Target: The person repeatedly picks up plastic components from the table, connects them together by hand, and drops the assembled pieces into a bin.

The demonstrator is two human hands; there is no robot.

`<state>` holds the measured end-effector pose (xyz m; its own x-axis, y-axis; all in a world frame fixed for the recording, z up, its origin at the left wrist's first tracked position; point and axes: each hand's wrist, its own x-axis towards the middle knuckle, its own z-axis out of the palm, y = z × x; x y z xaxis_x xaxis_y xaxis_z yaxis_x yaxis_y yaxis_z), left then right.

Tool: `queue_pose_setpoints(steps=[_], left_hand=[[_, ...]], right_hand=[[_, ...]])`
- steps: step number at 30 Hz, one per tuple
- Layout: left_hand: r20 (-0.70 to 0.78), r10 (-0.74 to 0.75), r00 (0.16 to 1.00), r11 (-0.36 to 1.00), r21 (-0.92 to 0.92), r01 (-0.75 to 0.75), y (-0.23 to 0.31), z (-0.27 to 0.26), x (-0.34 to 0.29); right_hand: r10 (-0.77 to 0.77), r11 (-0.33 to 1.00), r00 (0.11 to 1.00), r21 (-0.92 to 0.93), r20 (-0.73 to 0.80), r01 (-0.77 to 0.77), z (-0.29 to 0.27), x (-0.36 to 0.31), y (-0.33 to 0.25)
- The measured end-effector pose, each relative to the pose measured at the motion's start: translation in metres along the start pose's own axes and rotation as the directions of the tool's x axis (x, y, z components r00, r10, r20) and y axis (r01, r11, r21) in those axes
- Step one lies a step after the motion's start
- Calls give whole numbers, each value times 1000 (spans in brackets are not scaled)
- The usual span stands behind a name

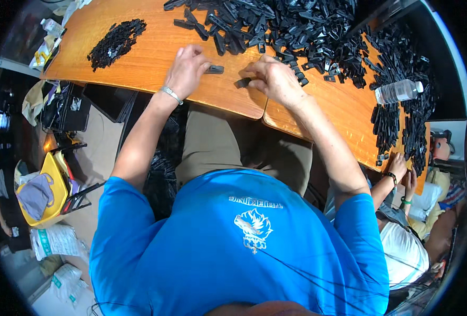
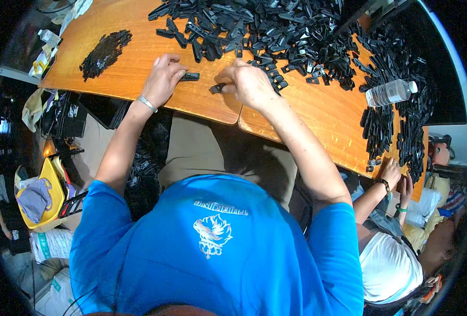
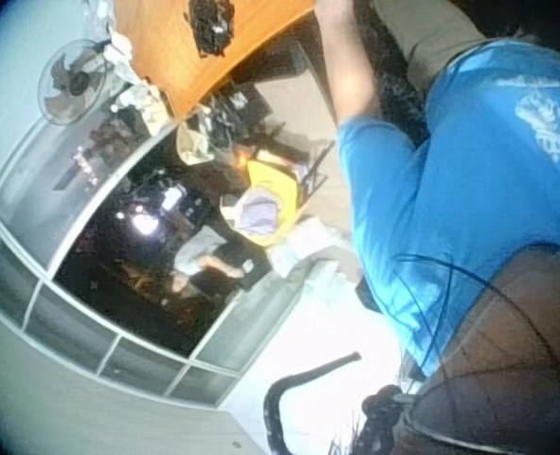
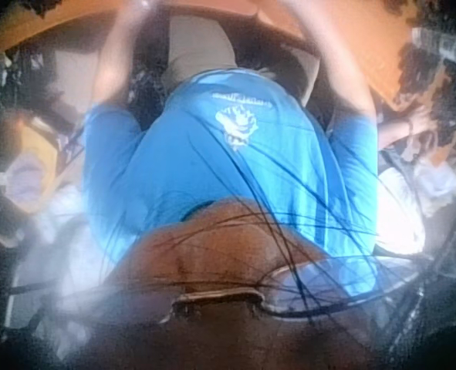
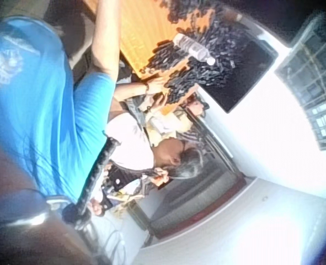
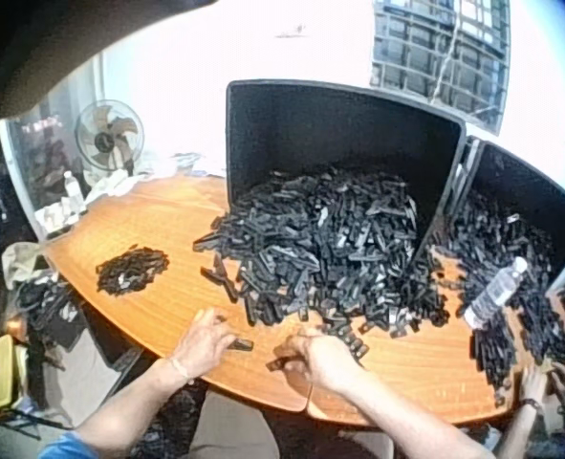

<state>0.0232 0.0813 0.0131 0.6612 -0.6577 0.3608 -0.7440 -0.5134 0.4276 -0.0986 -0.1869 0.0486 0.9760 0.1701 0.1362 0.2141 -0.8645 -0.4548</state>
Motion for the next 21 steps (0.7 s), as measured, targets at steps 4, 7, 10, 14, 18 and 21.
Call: queue_pose_setpoints(steps=[4, 7, 10, 14, 18, 21], left_hand=[[-50, -50, 998, 997, -56, 47, 2, -1, -8], [-66, -56, 996, 998, -27, 54, -2, -4, -21], [-67, -84, 994, 996, -49, 81, 2, -1, -27], [-68, -76, 995, 997, -37, 74, 7, 2, -24], [-61, -74, 995, 994, -83, 69, 5, 4, -23], [-72, -48, 996, 994, -100, 41, 0, 8, -23]], right_hand=[[-20, 1000, 1000, -5, 24, 20, 17, -1, -5], [-30, 999, 999, -9, -16, 30, 27, 2, -8], [-41, 999, 994, 2, -105, 41, 31, 13, -18], [-78, 995, 980, -76, -184, 66, 43, 35, -26], [-60, 995, 985, -92, -159, 46, 50, 40, -22], [-150, 988, 972, -50, -183, 143, 49, 48, -18]])
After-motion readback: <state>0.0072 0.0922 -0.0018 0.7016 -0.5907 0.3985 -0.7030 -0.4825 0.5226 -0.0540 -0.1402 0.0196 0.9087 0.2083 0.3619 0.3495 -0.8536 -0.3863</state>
